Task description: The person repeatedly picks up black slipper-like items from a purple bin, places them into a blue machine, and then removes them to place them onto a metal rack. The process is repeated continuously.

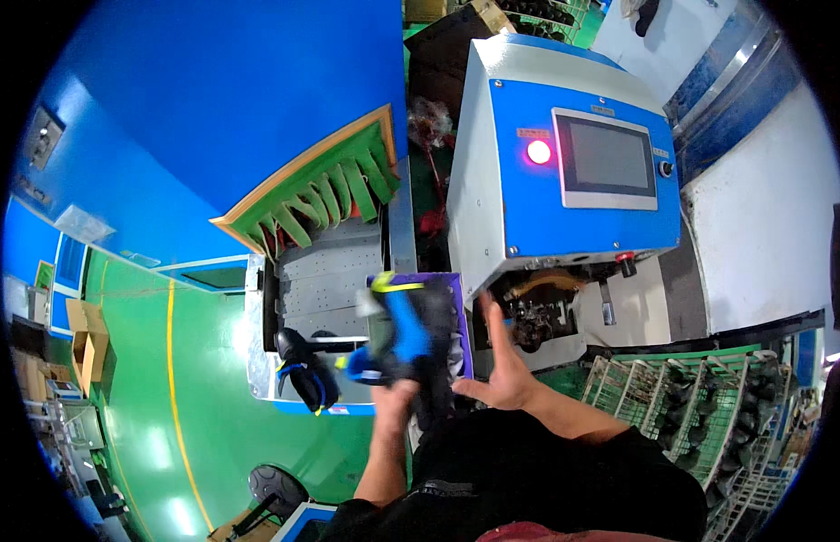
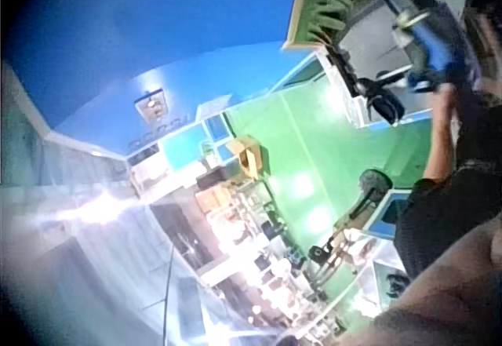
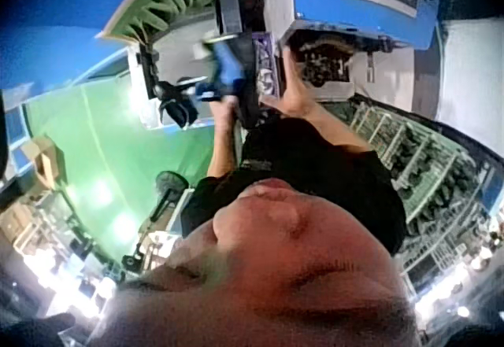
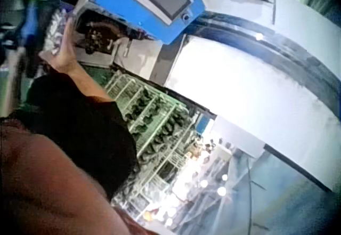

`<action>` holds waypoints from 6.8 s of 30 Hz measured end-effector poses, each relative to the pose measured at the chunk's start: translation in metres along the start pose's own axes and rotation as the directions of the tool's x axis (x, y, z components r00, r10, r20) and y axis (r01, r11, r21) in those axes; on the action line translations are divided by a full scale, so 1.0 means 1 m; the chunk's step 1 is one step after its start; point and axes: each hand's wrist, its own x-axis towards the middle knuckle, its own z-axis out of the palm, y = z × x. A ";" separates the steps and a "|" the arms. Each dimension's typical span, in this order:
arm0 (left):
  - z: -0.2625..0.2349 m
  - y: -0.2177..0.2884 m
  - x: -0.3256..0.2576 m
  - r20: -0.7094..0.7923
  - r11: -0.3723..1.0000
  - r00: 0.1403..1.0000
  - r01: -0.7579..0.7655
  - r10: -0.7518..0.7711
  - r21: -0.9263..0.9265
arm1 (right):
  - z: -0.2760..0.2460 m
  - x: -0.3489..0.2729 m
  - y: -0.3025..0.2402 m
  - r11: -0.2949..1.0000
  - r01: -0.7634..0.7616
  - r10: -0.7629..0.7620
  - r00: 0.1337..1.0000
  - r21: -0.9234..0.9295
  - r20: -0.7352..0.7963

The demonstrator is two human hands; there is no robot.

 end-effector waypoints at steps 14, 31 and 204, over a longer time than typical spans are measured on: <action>0.115 -0.037 -0.084 0.373 0.801 0.748 0.342 -0.548 0.492 | -0.116 -0.136 0.064 -0.228 -0.739 0.266 0.579 0.634 0.771; 0.174 -0.108 -0.041 0.117 0.700 0.714 0.618 -0.690 0.357 | -0.159 -0.212 0.132 0.426 -0.534 0.584 0.779 0.730 0.228; -0.027 -0.017 -0.047 0.200 0.803 0.957 -0.287 0.212 0.523 | 0.054 -0.006 0.032 0.914 0.182 -0.088 0.961 0.362 -0.261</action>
